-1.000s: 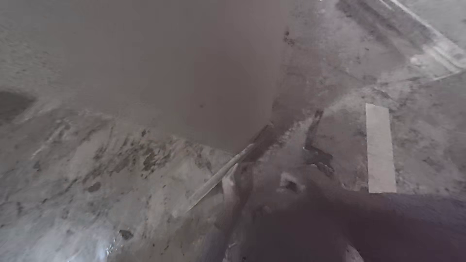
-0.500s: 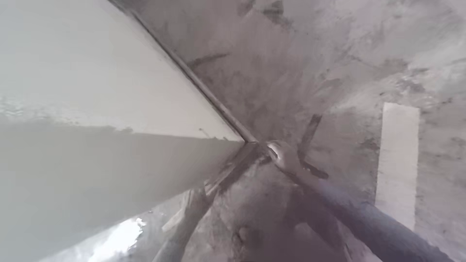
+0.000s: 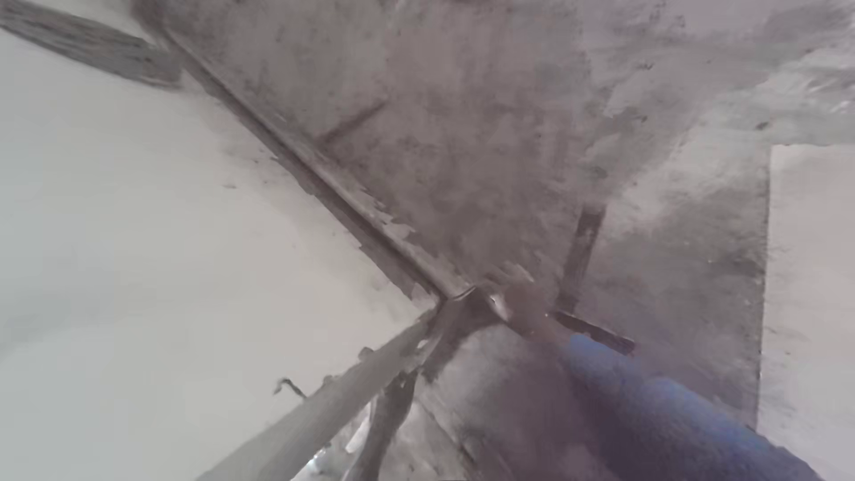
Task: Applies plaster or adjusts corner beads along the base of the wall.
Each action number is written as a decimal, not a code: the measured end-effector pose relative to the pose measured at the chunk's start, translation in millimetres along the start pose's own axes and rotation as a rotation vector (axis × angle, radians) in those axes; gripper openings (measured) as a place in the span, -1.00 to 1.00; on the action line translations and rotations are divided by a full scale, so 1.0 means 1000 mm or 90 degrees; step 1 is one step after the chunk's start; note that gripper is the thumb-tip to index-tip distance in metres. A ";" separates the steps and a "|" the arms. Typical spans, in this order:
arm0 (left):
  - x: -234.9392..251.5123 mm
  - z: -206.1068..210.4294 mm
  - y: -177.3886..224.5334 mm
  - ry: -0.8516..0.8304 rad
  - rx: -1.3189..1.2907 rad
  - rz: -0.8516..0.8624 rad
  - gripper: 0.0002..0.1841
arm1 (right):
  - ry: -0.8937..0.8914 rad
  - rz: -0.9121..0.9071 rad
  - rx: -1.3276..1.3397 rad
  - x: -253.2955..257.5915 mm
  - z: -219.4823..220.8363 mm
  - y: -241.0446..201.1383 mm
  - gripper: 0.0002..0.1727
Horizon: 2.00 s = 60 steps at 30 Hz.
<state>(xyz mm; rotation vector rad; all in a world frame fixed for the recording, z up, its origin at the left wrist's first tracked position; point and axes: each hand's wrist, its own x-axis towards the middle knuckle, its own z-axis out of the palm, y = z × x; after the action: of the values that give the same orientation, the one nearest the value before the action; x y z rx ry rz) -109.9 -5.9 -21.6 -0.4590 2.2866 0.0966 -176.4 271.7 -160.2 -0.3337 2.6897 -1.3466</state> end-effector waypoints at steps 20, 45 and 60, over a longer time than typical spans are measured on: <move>0.009 0.006 -0.009 -0.013 0.015 -0.103 -0.51 | 0.143 -0.037 -0.061 -0.002 0.022 0.006 -0.78; 0.004 0.028 -0.023 0.162 0.034 0.066 -0.57 | 0.206 -0.085 -0.137 -0.006 0.026 0.005 -0.82; 0.009 -0.009 -0.009 -0.105 0.069 -0.051 -0.45 | 0.130 -0.024 -0.092 -0.007 0.019 0.003 -0.70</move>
<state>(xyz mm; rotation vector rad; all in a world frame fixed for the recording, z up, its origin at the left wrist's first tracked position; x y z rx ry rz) -118.5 -18.9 -21.5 -0.4669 2.0977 -0.0289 -165.8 260.0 -173.9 -0.2743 2.9716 -1.2630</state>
